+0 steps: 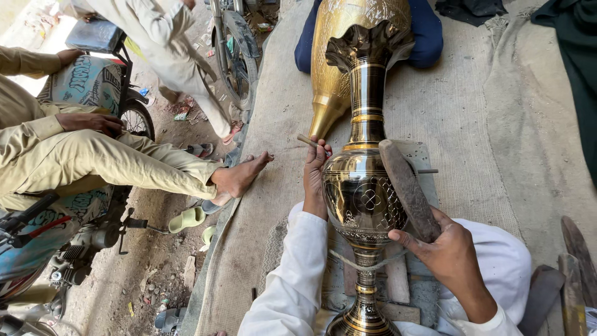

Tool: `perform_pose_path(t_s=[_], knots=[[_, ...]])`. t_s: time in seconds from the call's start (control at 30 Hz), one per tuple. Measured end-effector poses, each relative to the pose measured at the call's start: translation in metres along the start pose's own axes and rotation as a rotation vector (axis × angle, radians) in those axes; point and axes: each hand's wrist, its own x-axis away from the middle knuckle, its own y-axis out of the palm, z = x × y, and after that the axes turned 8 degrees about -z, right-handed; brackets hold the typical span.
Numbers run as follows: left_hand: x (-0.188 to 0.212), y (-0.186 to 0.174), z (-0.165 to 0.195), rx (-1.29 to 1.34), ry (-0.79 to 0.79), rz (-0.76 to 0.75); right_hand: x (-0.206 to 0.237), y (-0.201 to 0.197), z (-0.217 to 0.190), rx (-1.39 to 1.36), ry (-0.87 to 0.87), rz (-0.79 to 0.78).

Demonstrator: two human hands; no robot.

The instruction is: The person uses a small metal chisel and a wooden mallet to engrave a decorative pattern on the body of a brass vase. The vase is held steady between the legs while the person repeatedly taps the chisel to create a lattice design.

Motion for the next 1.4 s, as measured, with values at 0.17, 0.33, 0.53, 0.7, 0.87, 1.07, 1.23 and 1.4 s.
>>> perform_pose_path(t_s=[0.17, 0.33, 0.53, 0.7, 0.87, 1.07, 1.23, 1.4], knots=[[0.001, -0.001, 0.001, 0.036, -0.004, 0.017, -0.002, -0.001, -0.002, -0.015, 0.003, -0.03], [0.004, -0.003, 0.006, 0.063, 0.016, 0.004, -0.008, -0.001, 0.009, -0.033, -0.063, -0.051], [0.001, -0.004, 0.011, 0.021, 0.027, 0.014, -0.016, 0.001, 0.026, -0.201, 0.081, -0.171], [0.0, -0.006, 0.01, 0.003, 0.04, -0.044, -0.015, 0.008, 0.035, -0.359, 0.029, -0.114], [0.003, -0.008, 0.009, -0.069, 0.112, 0.068, -0.012, 0.014, 0.037, -0.413, 0.065, -0.083], [0.007, -0.004, 0.013, -0.183, 0.171, 0.151, -0.017, 0.011, 0.046, -0.456, 0.032, -0.111], [0.012, 0.0, 0.019, -0.157, 0.18, 0.136, -0.042, -0.008, 0.044, -0.415, -0.137, -0.121], [0.013, 0.002, 0.019, -0.21, 0.234, 0.149, -0.074, -0.029, 0.02, -0.39, -0.145, -0.199]])
